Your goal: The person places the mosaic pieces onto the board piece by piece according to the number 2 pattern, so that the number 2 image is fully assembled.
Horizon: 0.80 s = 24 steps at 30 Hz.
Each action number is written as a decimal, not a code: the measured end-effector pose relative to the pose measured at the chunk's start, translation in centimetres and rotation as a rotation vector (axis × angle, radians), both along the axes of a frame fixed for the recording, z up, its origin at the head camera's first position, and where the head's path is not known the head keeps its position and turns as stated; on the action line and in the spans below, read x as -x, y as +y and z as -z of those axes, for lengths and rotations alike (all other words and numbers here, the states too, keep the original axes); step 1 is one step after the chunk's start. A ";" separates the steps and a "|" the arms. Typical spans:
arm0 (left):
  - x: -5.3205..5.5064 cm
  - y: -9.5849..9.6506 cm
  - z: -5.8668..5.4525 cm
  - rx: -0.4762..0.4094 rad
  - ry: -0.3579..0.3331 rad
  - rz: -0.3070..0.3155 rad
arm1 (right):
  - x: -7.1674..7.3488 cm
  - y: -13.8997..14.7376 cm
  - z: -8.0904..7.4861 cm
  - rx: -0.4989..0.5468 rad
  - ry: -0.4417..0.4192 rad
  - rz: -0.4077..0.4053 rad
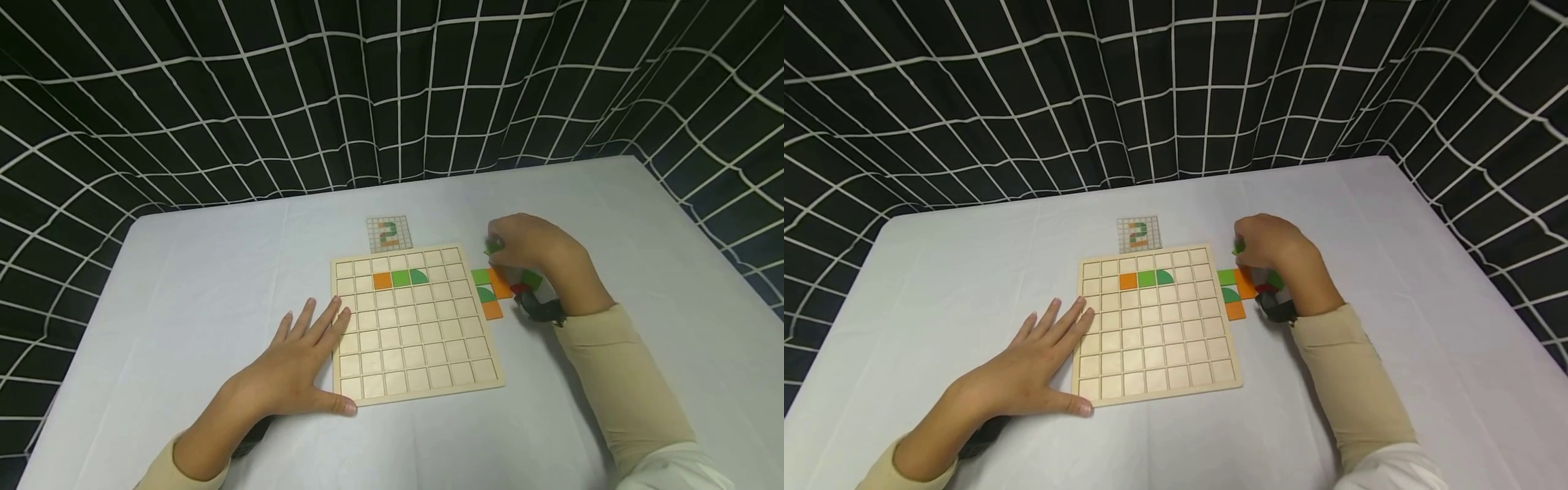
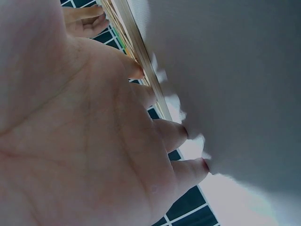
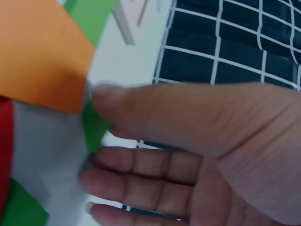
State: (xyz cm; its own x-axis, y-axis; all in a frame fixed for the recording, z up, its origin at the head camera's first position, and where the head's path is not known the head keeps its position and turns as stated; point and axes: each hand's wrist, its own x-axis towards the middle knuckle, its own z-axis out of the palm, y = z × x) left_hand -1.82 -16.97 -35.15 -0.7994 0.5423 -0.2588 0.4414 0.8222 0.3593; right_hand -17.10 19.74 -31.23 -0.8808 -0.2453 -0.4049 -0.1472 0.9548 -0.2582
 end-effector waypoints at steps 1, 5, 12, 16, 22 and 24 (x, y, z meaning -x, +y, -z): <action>0.0 0.0 0.0 0.000 0.001 0.001 | 0.1 -0.1 0.2 -0.001 0.015 -0.002; 0.0 0.0 -0.1 0.004 0.005 0.004 | 0.2 -0.5 0.6 -0.005 0.072 -0.025; 0.0 0.0 0.0 0.000 0.004 0.005 | 0.4 -0.7 0.8 0.005 0.060 -0.060; 0.0 0.0 0.1 0.004 0.011 0.006 | 0.4 -0.8 0.7 0.006 0.029 -0.062; 0.0 0.0 0.3 0.009 0.011 0.002 | 0.0 -1.0 0.5 0.027 0.017 -0.091; 0.1 0.0 0.2 0.016 0.008 -0.001 | -0.1 -1.2 0.4 0.042 0.017 -0.110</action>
State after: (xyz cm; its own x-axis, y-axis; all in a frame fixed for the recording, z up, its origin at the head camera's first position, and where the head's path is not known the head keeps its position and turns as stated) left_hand -1.88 -16.96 -35.39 -0.8020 0.5374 -0.2609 0.4438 0.8283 0.3420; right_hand -17.01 18.51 -31.62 -0.8546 -0.3568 -0.3773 -0.2550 0.9212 -0.2938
